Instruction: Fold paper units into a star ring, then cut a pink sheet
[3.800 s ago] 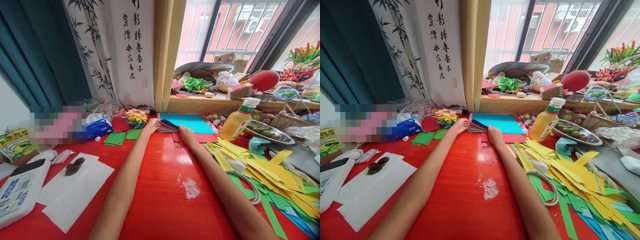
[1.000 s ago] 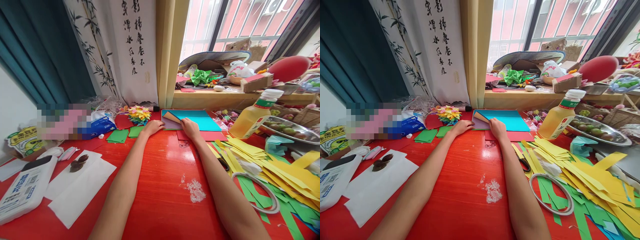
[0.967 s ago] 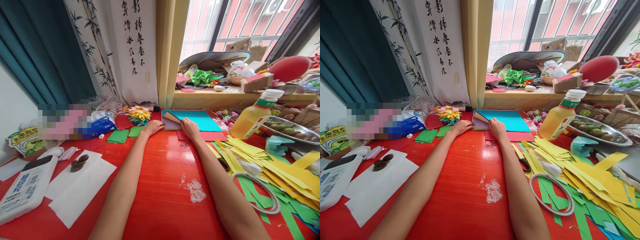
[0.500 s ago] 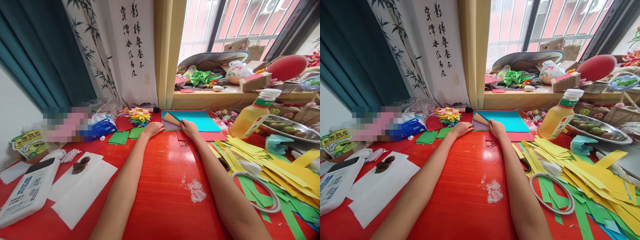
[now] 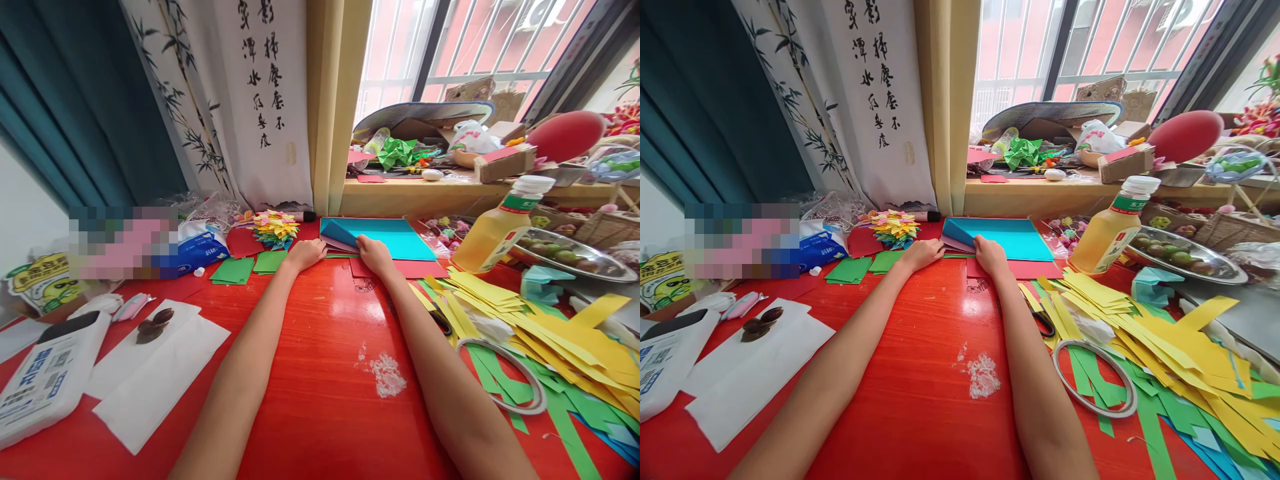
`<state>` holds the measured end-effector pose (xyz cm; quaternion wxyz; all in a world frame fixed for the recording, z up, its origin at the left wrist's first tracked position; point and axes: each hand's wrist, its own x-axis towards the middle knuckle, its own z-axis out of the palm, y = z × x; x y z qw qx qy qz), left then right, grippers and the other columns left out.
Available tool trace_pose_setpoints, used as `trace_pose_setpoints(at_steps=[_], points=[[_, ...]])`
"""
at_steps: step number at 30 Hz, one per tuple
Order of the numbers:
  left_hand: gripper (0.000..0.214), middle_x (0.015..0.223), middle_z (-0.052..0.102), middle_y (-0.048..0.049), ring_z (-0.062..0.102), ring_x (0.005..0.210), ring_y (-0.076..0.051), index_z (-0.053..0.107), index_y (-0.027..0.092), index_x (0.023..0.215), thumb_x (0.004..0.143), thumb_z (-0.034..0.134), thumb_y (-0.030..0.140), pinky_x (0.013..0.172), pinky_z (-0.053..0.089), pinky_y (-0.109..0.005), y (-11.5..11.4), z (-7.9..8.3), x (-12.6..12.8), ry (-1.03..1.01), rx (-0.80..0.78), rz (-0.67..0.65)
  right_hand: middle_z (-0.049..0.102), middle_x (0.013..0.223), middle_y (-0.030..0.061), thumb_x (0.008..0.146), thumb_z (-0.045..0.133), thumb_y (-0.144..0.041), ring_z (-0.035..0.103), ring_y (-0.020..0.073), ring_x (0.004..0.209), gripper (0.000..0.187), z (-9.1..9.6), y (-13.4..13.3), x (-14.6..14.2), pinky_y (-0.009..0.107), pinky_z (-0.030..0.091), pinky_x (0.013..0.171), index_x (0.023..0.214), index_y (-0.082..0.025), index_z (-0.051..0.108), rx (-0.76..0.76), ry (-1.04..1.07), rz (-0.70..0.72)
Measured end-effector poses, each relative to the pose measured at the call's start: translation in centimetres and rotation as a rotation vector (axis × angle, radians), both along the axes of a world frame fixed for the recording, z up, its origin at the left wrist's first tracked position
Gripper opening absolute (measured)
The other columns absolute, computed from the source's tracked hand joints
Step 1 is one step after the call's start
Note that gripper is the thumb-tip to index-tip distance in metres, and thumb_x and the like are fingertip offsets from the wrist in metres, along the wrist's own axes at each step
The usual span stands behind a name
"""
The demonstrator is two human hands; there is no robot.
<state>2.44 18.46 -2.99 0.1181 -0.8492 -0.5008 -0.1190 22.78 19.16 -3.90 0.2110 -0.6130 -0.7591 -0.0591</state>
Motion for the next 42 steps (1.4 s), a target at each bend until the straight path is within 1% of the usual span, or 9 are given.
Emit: trace_pose_setpoints(at_steps=[4,8,11,13,18,21,33,39,42], points=[[0.029,0.095,0.060,-0.0121,0.059,0.089,-0.024,0.055,0.014,0.094,0.088,0.029,0.025,0.071,0.042,-0.031,0.1,-0.1,0.0,-0.008,0.003,0.014,0.065,0.088,0.0090,0.089,0.025,-0.029,0.056,0.0201,0.073,0.034,0.1,0.0,0.0,0.026,0.025,0.055,0.102,-0.019,0.054,-0.003,0.008,-0.001],[0.026,0.103,0.058,-0.0116,0.058,0.091,-0.025,0.049,0.016,0.105,0.086,0.034,0.026,0.070,0.043,-0.031,0.2,-0.1,-0.3,-0.058,0.018,0.058,0.065,0.092,0.0078,0.088,0.028,-0.030,0.057,0.0201,0.078,0.032,0.2,-0.1,0.0,0.025,0.029,0.057,0.104,-0.020,0.054,0.002,0.025,0.015],[0.031,0.108,0.056,-0.0116,0.057,0.094,-0.023,0.041,0.016,0.115,0.085,0.036,0.025,0.071,0.043,-0.029,0.1,0.0,-0.4,-0.105,0.020,0.091,0.064,0.099,0.0043,0.085,0.036,-0.031,0.057,0.0196,0.085,0.028,0.2,-0.2,-0.1,0.024,0.031,0.059,0.106,-0.023,0.053,0.002,0.036,0.034],[0.032,0.110,0.056,-0.0098,0.056,0.096,-0.022,0.039,0.019,0.117,0.085,0.036,0.024,0.072,0.043,-0.028,0.0,0.1,-0.5,-0.125,0.012,0.094,0.064,0.098,0.0044,0.085,0.036,-0.030,0.057,0.0199,0.085,0.028,0.2,-0.2,-0.1,0.024,0.031,0.059,0.106,-0.023,0.054,0.000,0.039,0.028],[0.027,0.103,0.058,-0.0053,0.054,0.099,-0.020,0.052,0.024,0.104,0.085,0.035,0.020,0.075,0.042,-0.027,0.1,0.0,-0.6,-0.144,-0.021,0.068,0.065,0.095,0.0077,0.087,0.030,-0.026,0.057,0.0210,0.081,0.032,0.1,0.1,0.1,0.025,0.030,0.058,0.107,-0.021,0.054,-0.006,0.047,-0.015],[0.029,0.105,0.058,-0.0049,0.053,0.101,-0.019,0.053,0.025,0.106,0.085,0.034,0.020,0.076,0.042,-0.027,0.1,0.0,-0.6,-0.167,-0.026,0.065,0.065,0.097,0.0066,0.087,0.031,-0.028,0.057,0.0208,0.081,0.031,0.1,0.2,0.2,0.025,0.030,0.058,0.107,-0.022,0.055,-0.004,0.048,-0.006],[0.028,0.108,0.057,-0.0041,0.052,0.102,-0.019,0.053,0.025,0.107,0.086,0.035,0.025,0.081,0.040,-0.028,0.4,-0.2,-0.6,-0.268,-0.052,0.044,0.065,0.090,0.0068,0.087,0.030,-0.030,0.056,0.0198,0.075,0.031,-0.1,0.1,0.2,0.025,0.025,0.053,0.100,-0.022,0.057,0.003,0.044,0.009],[0.027,0.110,0.059,-0.0012,0.051,0.104,-0.017,0.058,0.025,0.105,0.083,0.043,0.026,0.088,0.037,-0.024,0.4,0.2,-1.0,-0.376,-0.139,-0.012,0.065,0.090,0.0066,0.087,0.030,-0.030,0.056,0.0191,0.073,0.030,-0.1,0.2,0.3,0.025,0.023,0.052,0.099,-0.022,0.057,0.002,0.052,0.015],[0.026,0.109,0.061,-0.0008,0.053,0.102,-0.018,0.060,0.026,0.102,0.083,0.043,0.027,0.088,0.037,-0.026,0.8,0.6,-1.0,-0.469,-0.200,0.009,0.065,0.090,0.0067,0.088,0.030,-0.030,0.056,0.0186,0.072,0.030,-0.1,0.3,0.3,0.025,0.023,0.052,0.098,-0.021,0.057,-0.001,0.055,0.017]])
